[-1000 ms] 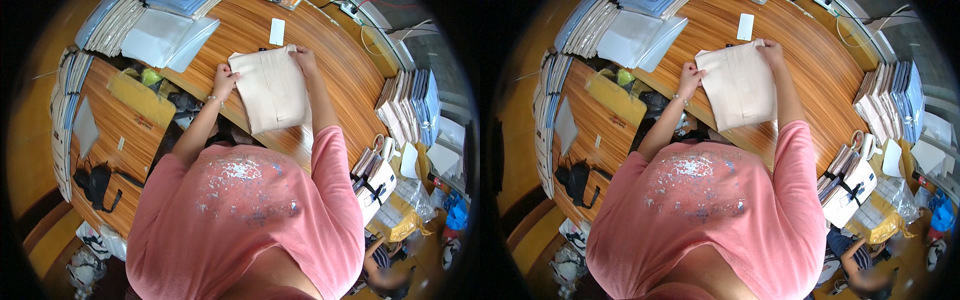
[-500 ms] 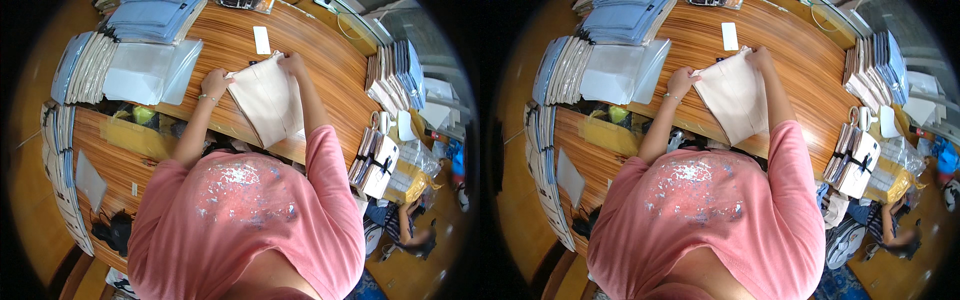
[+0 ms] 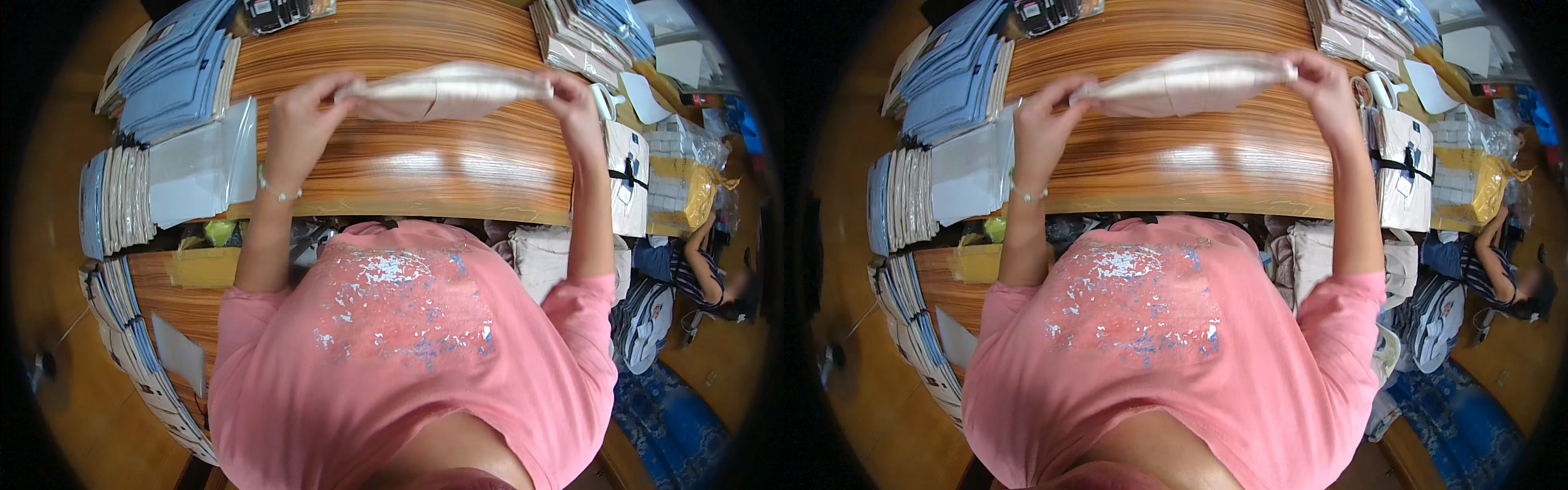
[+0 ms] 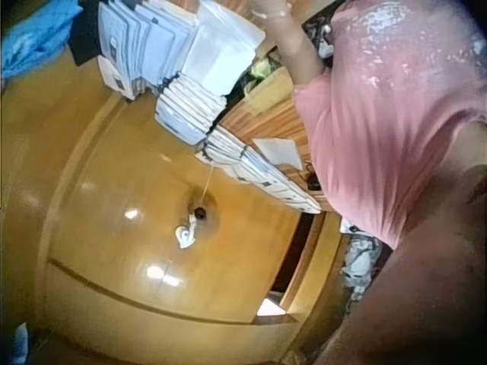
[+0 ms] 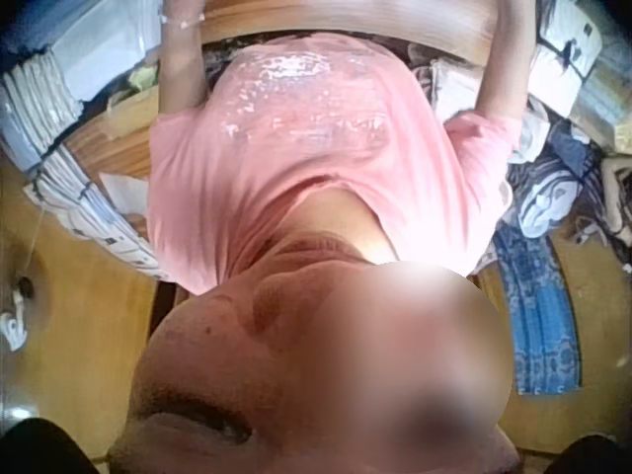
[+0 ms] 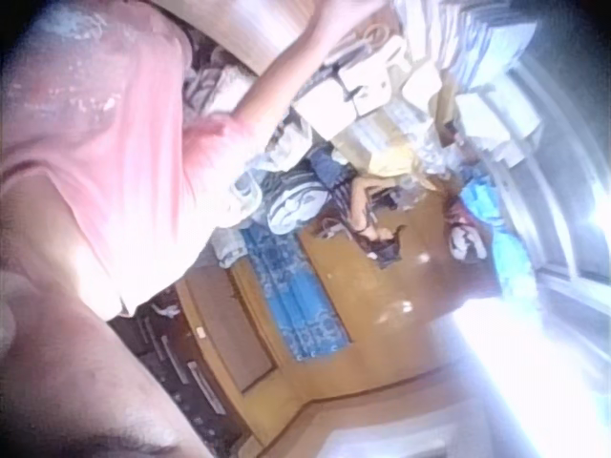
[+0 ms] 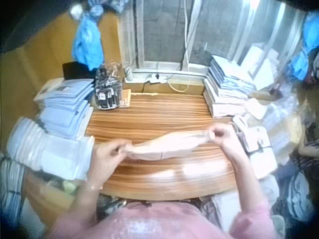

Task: The person picks up a shirt, spreads it out on a table, folds the sides and sleeves inward, and places the folded shirt into a clear plastic bag.

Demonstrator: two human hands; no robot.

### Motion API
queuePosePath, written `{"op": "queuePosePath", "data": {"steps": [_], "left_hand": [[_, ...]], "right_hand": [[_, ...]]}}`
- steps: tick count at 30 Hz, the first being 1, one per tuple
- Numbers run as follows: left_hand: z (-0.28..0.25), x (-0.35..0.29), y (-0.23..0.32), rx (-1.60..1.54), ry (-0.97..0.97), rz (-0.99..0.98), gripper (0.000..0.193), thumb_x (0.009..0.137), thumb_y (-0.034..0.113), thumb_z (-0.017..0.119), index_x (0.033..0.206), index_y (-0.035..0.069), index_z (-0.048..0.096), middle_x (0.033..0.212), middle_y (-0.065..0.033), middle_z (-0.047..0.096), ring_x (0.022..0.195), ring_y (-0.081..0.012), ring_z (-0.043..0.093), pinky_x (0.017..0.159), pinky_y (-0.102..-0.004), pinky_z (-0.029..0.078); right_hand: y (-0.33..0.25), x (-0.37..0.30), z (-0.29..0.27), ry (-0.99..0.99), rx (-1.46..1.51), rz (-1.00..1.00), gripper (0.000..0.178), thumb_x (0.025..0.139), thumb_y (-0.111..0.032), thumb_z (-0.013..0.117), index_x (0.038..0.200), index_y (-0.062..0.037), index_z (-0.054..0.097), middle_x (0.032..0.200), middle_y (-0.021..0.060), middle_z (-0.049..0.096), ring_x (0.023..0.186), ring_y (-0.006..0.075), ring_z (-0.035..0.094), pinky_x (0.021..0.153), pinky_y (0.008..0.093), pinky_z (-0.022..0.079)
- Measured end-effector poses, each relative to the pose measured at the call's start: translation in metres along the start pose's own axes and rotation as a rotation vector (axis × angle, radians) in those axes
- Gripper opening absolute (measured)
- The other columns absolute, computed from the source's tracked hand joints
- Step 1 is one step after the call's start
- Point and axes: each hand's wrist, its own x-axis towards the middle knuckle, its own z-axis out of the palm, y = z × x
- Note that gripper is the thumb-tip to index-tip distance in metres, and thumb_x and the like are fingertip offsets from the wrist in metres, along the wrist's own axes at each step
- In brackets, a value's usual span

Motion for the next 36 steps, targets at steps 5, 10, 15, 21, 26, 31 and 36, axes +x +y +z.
{"op": "queuePosePath", "data": {"steps": [5,10,15,21,26,31,36], "left_hand": [[0.050,-0.080,-0.029,0.061,-0.278,0.155,0.020,0.068,-0.003,0.060,0.085,0.004,0.067,0.090,-0.0074,0.066,0.091,-0.0224,0.063,0.081,-0.0321,0.050],[0.094,-0.158,-0.078,-0.049,-0.491,-0.030,0.017,0.072,-0.001,0.058,0.086,0.005,0.065,0.093,-0.0063,0.063,0.089,-0.0207,0.060,0.077,-0.0289,0.049],[0.104,-0.160,-0.093,-0.463,-0.191,-0.678,0.012,0.082,0.006,0.060,0.092,-0.001,0.061,0.088,-0.0079,0.063,0.080,-0.0104,0.057,0.068,-0.0222,0.047],[0.100,-0.130,-0.089,-0.300,-0.602,-0.888,0.019,0.080,0.012,0.069,0.089,-0.003,0.062,0.082,-0.0049,0.065,0.069,-0.0066,0.057,0.059,-0.0206,0.045],[0.105,-0.142,-0.099,-0.287,-0.595,-0.802,0.028,0.079,0.011,0.069,0.100,-0.002,0.057,0.085,-0.0086,0.066,0.071,-0.0081,0.058,0.060,-0.0221,0.046],[0.124,-0.178,-0.107,-0.712,-0.421,-1.027,0.050,0.078,0.010,0.068,0.120,0.000,0.042,0.084,-0.0099,0.065,0.073,-0.0101,0.060,0.063,-0.0228,0.047],[0.105,-0.159,-0.083,-0.258,-0.276,-0.702,0.047,0.078,0.010,0.067,0.119,0.005,0.044,0.097,-0.0122,0.062,0.086,-0.0193,0.060,0.072,-0.0326,0.048]], "right_hand": [[0.068,-0.112,0.029,-0.115,-0.100,0.049,0.015,0.072,0.006,0.062,0.083,-0.0026,0.067,0.097,0.0070,0.067,0.102,0.0214,0.060,0.091,0.0321,0.044],[0.142,-0.165,0.063,-0.281,-0.505,-0.082,0.023,0.067,0.009,0.058,0.084,-0.0044,0.064,0.101,0.0104,0.064,0.100,0.0299,0.059,0.095,0.0374,0.039],[0.155,-0.165,0.059,0.117,0.148,0.485,0.015,0.076,0.005,0.061,0.091,-0.0013,0.059,0.087,0.0065,0.060,0.076,0.0166,0.059,0.075,0.0272,0.046],[0.163,-0.149,0.062,-0.043,0.396,0.831,0.014,0.080,0.000,0.065,0.091,-0.0006,0.057,0.068,0.0001,0.059,0.059,0.0061,0.053,0.055,0.0193,0.043],[0.156,-0.146,0.055,-0.129,0.331,0.866,0.012,0.079,0.000,0.066,0.087,-0.0006,0.058,0.066,0.0010,0.060,0.055,0.0052,0.050,0.052,0.0193,0.041],[0.171,-0.165,0.067,-0.069,0.229,0.705,0.013,0.077,0.000,0.067,0.087,-0.0007,0.058,0.065,0.0008,0.059,0.055,0.0051,0.049,0.051,0.0197,0.040],[0.142,-0.148,0.060,0.037,-0.197,0.525,0.016,0.078,-0.005,0.066,0.091,-0.0019,0.059,0.074,0.0079,0.060,0.064,0.0171,0.055,0.058,0.0280,0.044]]}}
